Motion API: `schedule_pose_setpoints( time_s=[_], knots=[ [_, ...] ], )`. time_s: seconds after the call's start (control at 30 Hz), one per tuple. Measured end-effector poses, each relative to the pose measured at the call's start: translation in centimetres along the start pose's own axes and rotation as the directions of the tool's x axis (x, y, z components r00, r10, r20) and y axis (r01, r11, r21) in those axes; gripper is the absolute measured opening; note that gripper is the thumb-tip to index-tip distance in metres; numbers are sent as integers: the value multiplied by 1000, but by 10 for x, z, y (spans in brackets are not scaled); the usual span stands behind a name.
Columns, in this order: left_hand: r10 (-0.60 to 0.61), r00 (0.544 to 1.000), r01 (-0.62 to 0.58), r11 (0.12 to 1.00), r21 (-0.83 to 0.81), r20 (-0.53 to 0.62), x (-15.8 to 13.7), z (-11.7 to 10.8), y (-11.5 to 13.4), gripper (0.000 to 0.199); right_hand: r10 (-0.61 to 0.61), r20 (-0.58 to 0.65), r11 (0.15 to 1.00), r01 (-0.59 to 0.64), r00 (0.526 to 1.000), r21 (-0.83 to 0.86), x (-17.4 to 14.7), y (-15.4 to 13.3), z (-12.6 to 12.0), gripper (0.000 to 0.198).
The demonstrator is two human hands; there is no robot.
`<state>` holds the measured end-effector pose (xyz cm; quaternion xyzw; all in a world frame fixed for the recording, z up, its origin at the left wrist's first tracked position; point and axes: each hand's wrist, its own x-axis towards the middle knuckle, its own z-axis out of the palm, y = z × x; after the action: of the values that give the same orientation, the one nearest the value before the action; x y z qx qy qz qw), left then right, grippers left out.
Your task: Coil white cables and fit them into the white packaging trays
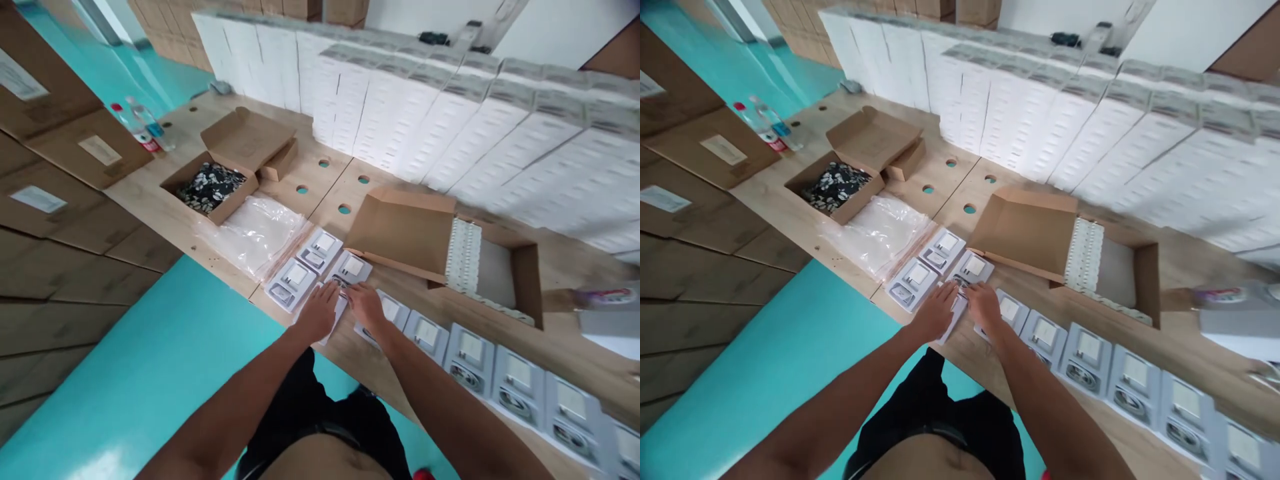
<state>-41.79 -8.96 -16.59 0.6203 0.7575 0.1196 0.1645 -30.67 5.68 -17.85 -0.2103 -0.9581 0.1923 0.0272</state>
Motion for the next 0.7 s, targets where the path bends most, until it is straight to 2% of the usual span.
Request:
schedule_pose_setpoints(
  time_s=[0.1,0.2,0.37,0.47,0.53,0.6,0.7],
  knots=[
    [53,998,-52,998,-20,47,17,13,-13,58,0,59,996,6,998,-91,-6,-4,2,29],
    [54,997,-54,999,-7,52,24,17,-16,56,54,90,986,-39,994,-163,-8,-10,3,31],
    [72,996,-75,995,60,48,34,0,-10,47,142,95,981,-127,985,-149,0,-19,-5,27],
    [79,996,-85,990,114,52,42,-11,-9,37,166,16,983,-164,986,-86,-8,-27,-16,32],
    [82,995,-90,985,144,61,48,-16,-9,36,213,-83,977,-211,974,27,-25,-33,-20,36],
    [90,993,-102,982,160,81,54,-18,-9,40,292,-164,950,-266,942,163,-52,-37,-22,38],
    [135,984,-151,978,144,120,55,-22,-8,42,428,-197,882,-360,882,305,-105,-45,-24,41]
  ],
)
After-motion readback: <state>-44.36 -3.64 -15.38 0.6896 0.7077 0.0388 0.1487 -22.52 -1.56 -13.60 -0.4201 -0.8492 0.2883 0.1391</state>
